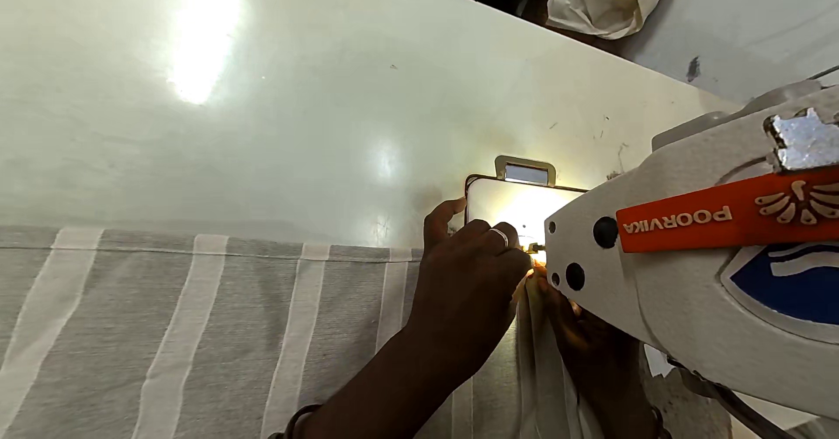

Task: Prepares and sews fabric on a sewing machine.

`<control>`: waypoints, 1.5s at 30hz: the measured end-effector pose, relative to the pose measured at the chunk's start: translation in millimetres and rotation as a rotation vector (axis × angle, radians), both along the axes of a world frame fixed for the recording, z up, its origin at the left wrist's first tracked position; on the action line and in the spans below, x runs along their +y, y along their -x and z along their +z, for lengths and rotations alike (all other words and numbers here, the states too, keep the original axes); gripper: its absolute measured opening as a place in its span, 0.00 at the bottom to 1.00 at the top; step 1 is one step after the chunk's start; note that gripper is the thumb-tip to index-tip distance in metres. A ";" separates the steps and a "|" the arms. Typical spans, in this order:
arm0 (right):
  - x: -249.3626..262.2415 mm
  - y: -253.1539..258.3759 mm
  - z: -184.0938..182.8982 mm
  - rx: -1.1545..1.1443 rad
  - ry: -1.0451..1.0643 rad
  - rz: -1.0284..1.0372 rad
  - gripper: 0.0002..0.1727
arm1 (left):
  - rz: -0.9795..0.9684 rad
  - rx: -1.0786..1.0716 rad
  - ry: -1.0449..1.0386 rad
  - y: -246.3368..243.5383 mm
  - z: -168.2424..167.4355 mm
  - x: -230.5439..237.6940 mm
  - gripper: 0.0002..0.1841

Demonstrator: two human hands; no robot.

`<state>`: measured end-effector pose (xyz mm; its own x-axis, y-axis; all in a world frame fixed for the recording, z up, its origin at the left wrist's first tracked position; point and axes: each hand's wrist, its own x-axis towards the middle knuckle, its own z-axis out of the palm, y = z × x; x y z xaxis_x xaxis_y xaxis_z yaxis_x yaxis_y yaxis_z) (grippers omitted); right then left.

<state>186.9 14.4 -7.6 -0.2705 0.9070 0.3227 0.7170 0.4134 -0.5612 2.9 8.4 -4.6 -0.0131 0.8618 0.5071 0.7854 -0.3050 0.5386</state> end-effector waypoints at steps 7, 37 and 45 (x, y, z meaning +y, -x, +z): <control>1.2 0.7 -0.1 -0.003 0.006 -0.008 0.13 | -0.008 -0.020 0.062 4.3 1.9 -0.7 0.07; 4.3 0.3 -1.4 0.005 -0.014 0.010 0.14 | 0.001 0.006 0.035 1.9 1.1 0.4 0.07; 4.9 3.3 1.2 -0.021 -0.031 0.005 0.14 | 0.005 0.018 0.010 0.3 1.1 0.9 0.08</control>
